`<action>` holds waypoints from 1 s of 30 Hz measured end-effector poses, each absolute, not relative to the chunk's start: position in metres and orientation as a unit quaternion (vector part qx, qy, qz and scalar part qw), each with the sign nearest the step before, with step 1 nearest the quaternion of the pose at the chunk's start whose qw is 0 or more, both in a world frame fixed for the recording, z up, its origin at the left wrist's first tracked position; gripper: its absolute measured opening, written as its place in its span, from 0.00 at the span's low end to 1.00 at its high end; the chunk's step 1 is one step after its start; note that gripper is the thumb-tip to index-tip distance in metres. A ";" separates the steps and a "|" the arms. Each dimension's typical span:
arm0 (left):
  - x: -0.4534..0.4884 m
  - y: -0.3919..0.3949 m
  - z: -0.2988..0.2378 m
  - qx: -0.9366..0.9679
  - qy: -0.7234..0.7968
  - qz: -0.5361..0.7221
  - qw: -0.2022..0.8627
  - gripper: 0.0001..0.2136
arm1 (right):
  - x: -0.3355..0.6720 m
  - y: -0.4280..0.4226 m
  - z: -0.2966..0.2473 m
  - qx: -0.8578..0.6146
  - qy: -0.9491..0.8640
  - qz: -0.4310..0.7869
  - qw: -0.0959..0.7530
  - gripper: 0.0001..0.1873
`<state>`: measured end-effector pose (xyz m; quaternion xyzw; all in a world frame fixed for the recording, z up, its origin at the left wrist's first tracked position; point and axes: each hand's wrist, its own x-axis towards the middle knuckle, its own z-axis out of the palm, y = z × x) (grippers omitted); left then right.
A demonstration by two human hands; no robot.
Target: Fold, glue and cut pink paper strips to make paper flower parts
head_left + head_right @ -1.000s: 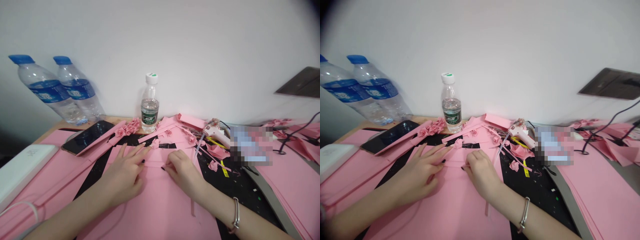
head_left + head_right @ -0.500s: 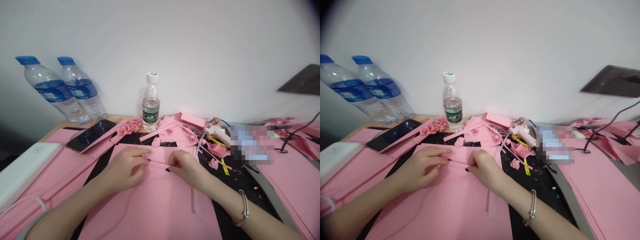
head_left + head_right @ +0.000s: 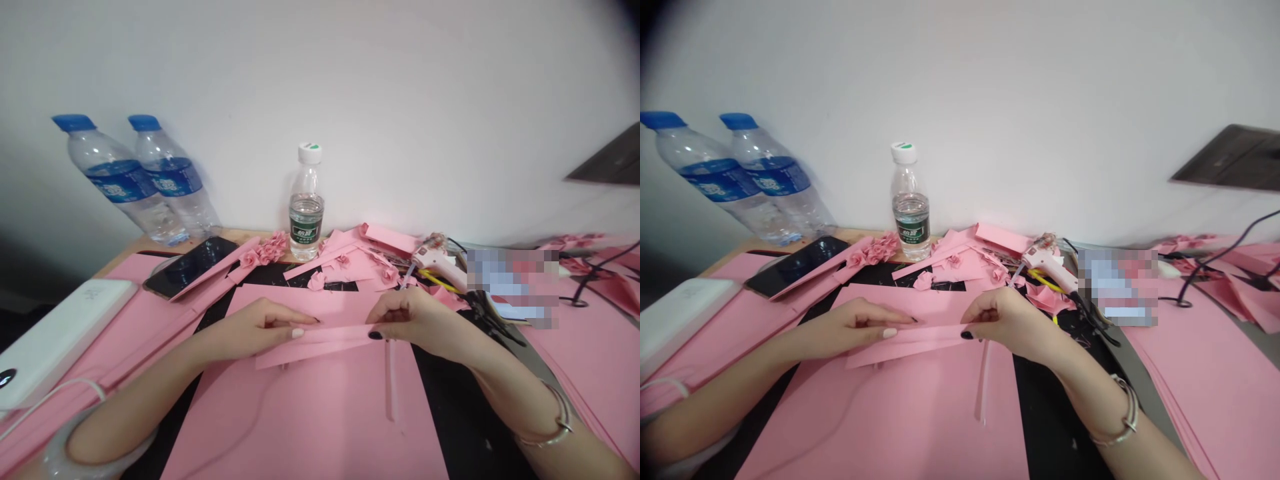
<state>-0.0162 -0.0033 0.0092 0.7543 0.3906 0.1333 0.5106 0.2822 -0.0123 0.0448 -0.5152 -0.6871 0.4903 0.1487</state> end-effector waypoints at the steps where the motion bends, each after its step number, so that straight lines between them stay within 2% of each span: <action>1: -0.016 -0.003 0.008 0.746 0.390 0.135 0.522 0.15 | 0.282 -0.013 0.046 -0.515 -0.688 0.490 0.149 0.08; 10: -0.003 -0.007 0.010 0.739 0.333 0.138 0.569 0.11 | 0.270 -0.025 0.052 -0.514 -0.728 0.431 0.143 0.03; 14: 0.005 -0.011 0.013 0.763 0.278 0.125 0.570 0.20 | 0.263 -0.032 0.052 -0.518 -0.727 0.426 0.147 0.04; 16: 0.008 -0.013 0.015 0.767 0.267 0.124 0.570 0.21 | 0.263 -0.034 0.051 -0.520 -0.723 0.430 0.147 0.04; 25: 0.008 -0.013 0.012 0.764 0.291 0.135 0.560 0.19 | 0.262 -0.030 0.055 -0.540 -0.694 0.468 0.082 0.08; 30: 0.004 -0.011 0.009 0.710 0.300 0.115 0.627 0.15 | 0.268 -0.024 0.055 -0.540 -0.695 0.463 0.100 0.09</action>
